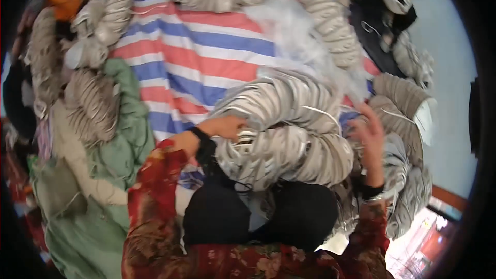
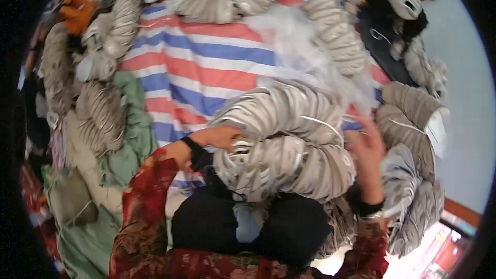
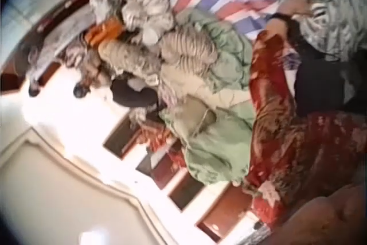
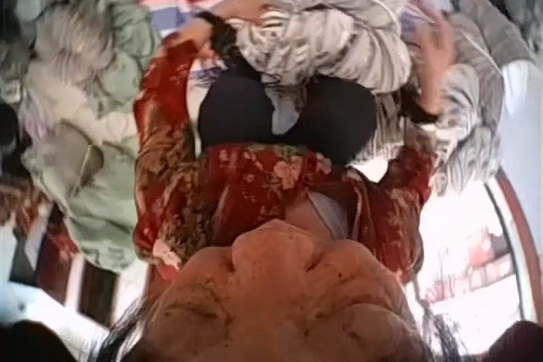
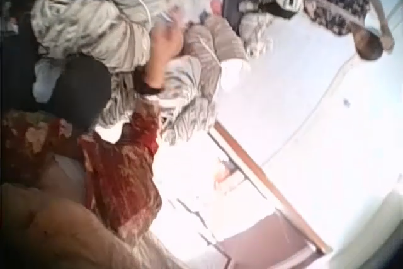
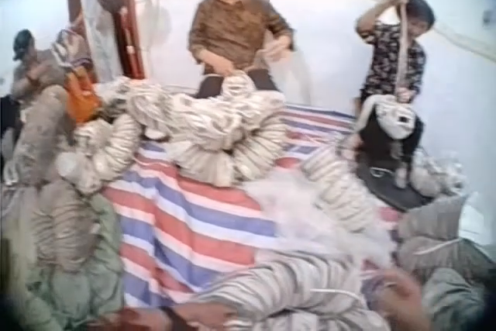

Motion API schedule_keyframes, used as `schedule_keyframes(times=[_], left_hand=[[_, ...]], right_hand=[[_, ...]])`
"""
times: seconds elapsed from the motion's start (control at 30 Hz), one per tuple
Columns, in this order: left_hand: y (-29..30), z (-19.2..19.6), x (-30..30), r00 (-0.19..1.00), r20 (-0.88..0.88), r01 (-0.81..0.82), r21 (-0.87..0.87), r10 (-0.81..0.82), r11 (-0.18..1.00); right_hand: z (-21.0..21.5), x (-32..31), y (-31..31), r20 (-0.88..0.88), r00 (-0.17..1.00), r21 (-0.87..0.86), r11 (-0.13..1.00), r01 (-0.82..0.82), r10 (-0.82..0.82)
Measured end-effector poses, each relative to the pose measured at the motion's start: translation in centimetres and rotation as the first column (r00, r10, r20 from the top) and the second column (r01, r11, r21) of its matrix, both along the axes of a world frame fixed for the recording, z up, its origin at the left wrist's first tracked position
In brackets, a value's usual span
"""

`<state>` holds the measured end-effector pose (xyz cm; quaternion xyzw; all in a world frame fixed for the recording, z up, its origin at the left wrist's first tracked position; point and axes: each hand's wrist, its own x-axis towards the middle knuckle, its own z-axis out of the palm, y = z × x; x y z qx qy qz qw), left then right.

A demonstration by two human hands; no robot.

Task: Thread laces into the eyelets of shoe uppers and tie them.

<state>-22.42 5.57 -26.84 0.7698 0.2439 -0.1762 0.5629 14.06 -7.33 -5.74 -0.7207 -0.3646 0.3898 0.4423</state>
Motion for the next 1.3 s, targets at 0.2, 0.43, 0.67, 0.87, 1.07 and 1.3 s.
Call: schedule_keyframes(times=[0.2, 0.43, 0.67, 0.87, 1.07, 1.3], left_hand=[[1.8, 3.3, 2.9, 0.998, -0.028, 0.045, -0.097, -0.048, 0.994], [-1.1, 0.4, -0.3, 0.991, -0.082, -0.113, -0.144, 0.101, 0.983], [-1.1, 6.6, 0.6, 0.908, -0.297, -0.417, -0.563, 0.296, 0.714], [-1.1, 6.7, 2.4, 0.911, 0.004, -0.327, -0.6, 0.412, 0.73], [0.2, 9.6, 1.5, 0.837, 0.267, -0.321, -0.468, 0.478, 0.823], [2.3, 22.0, 0.4, 0.832, 0.411, -0.247, -0.33, 0.374, 0.911]], right_hand=[[-7.0, -9.3, 0.4, 0.447, 0.455, -0.014, 0.515, -0.857, 0.77], [-9.1, -7.3, -2.5, 0.503, 0.162, -0.33, 0.362, -0.872, 0.849], [-8.9, -6.6, -2.2, 0.473, 0.302, -0.252, 0.455, -0.854, 0.828], [-9.6, -11.3, -0.6, 0.514, 0.172, -0.209, 0.318, -0.925, 0.84], [-9.8, -8.3, -1.0, 0.326, 0.387, -0.16, 0.454, -0.877, 0.862], [-7.7, -7.3, -2.4, 0.304, 0.439, 0.005, 0.459, -0.888, 0.846]])
